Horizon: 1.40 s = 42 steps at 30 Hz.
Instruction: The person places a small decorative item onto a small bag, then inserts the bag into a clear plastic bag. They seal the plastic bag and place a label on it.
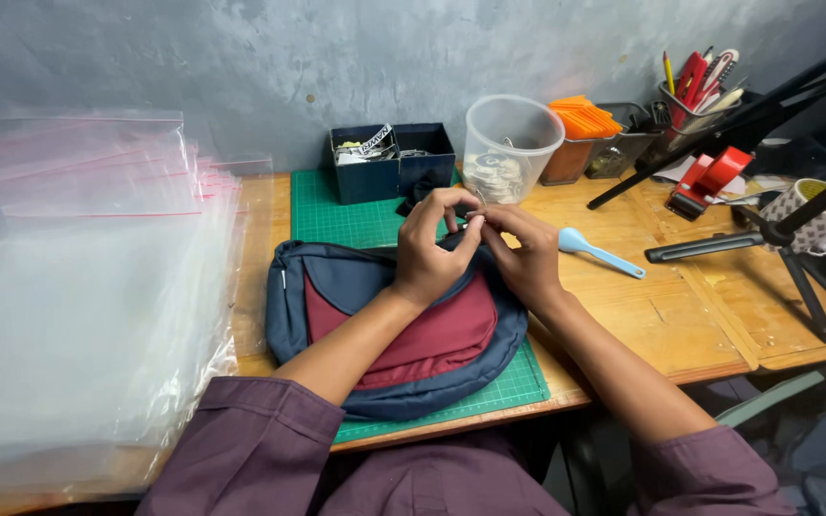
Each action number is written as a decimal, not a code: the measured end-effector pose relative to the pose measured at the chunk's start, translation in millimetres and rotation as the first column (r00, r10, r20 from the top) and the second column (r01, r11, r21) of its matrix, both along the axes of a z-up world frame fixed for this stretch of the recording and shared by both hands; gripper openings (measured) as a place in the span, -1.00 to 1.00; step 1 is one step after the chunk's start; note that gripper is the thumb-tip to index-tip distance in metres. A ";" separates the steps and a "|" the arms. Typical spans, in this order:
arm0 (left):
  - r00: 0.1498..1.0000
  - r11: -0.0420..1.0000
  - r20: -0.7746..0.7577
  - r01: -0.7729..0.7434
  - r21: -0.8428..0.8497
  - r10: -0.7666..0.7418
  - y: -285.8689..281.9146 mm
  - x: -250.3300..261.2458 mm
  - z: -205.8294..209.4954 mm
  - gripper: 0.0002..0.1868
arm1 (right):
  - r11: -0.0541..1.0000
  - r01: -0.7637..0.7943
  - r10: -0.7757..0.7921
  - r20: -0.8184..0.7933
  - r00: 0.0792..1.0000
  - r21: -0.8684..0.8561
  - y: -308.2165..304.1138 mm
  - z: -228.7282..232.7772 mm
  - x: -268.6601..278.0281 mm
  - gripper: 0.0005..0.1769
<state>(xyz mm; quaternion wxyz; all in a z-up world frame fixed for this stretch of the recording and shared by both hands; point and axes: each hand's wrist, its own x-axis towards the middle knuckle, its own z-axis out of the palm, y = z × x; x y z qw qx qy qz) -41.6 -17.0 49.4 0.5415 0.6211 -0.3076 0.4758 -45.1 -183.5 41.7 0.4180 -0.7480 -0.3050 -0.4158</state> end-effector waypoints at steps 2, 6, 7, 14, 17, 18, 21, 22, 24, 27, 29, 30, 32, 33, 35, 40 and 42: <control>0.994 0.999 -0.096 0.051 0.012 -0.050 2.8 5.1 -6.3 -0.58 | 0.999 0.014 -0.013 -0.030 0.999 0.031 2.4 1.3 -0.9 -0.80; 0.943 0.987 -0.299 0.158 0.019 -0.145 1.6 31.8 -28.6 -0.65 | 0.997 0.051 -0.042 -0.126 0.991 0.065 -3.0 -7.6 10.0 -0.83; 0.945 0.986 -0.289 0.165 0.020 -0.152 -0.8 31.7 -28.7 -0.65 | 0.996 0.057 -0.049 -0.116 0.992 0.065 -3.9 -8.7 11.2 -0.83; 0.846 0.962 -0.466 0.271 -0.043 -0.260 -3.3 34.3 -35.1 -0.76 | 0.999 0.015 -0.002 -0.251 0.968 0.052 -6.0 -14.6 14.1 -0.88; 0.820 0.952 -0.491 0.297 -0.075 -0.294 -2.8 36.3 -31.6 -0.83 | 0.993 -0.015 0.056 -0.349 0.936 0.118 -3.9 -18.7 17.5 -0.93; 0.797 0.941 -0.506 0.322 -0.106 -0.330 -2.3 36.7 -30.2 -0.86 | 0.984 -0.040 0.110 -0.412 0.905 0.176 -2.0 -19.8 18.2 -0.94; 0.742 0.923 -0.557 0.360 -0.138 -0.373 -1.8 31.9 -29.2 -0.86 | 0.990 -0.038 0.091 -0.410 0.908 0.135 -3.0 -17.6 15.4 -0.95; 0.742 0.923 -0.558 0.358 -0.138 -0.371 -2.7 37.5 -35.2 -0.86 | 0.990 -0.040 0.092 -0.410 0.907 0.136 -3.1 -14.1 13.5 -0.95; 0.684 0.900 -0.592 0.384 -0.206 -0.427 -5.0 48.2 -48.4 -0.84 | 1.000 -0.023 0.027 -0.343 0.939 0.016 -4.0 -8.0 9.1 -0.97; 0.633 0.875 -0.609 0.402 -0.269 -0.478 -5.8 54.2 -54.7 -0.83 | 0.998 -0.035 0.017 -0.280 0.960 -0.059 -0.2 5.6 -1.3 -0.96; 0.620 0.865 -0.606 0.402 -0.299 -0.498 -4.4 53.8 -54.8 -0.85 | 0.997 -0.044 0.024 -0.270 0.963 -0.069 -3.1 2.5 0.8 -0.96; 0.607 0.854 -0.602 0.403 -0.329 -0.518 -3.6 54.0 -54.3 -0.84 | 0.996 -0.052 0.030 -0.258 0.966 -0.078 -4.5 1.5 2.2 -0.96; 0.619 0.861 -0.599 0.395 -0.321 -0.508 -4.5 60.0 -60.8 -0.85 | 0.994 -0.072 0.049 -0.256 0.965 -0.082 -3.4 1.1 2.2 -0.96; 0.631 0.867 -0.596 0.388 -0.312 -0.497 -5.0 63.1 -64.1 -0.85 | 0.992 -0.091 0.066 -0.255 0.965 -0.085 -3.0 0.8 2.1 -0.96; 0.640 0.870 -0.589 0.364 -0.333 -0.494 -2.0 59.4 -60.8 -0.85 | 0.991 -0.078 0.054 -0.216 0.975 -0.106 -8.0 10.5 3.7 -0.94; 0.641 0.868 -0.586 0.336 -0.367 -0.496 0.4 41.5 -39.0 -0.80 | 0.981 0.165 -0.167 -0.016 0.986 -0.099 -39.2 37.8 64.4 -0.88; 0.634 0.870 -0.596 0.382 -0.313 -0.493 -1.1 37.7 -39.8 -0.80 | 0.947 0.263 -0.270 -0.016 0.963 -0.182 -50.4 60.3 95.2 -0.98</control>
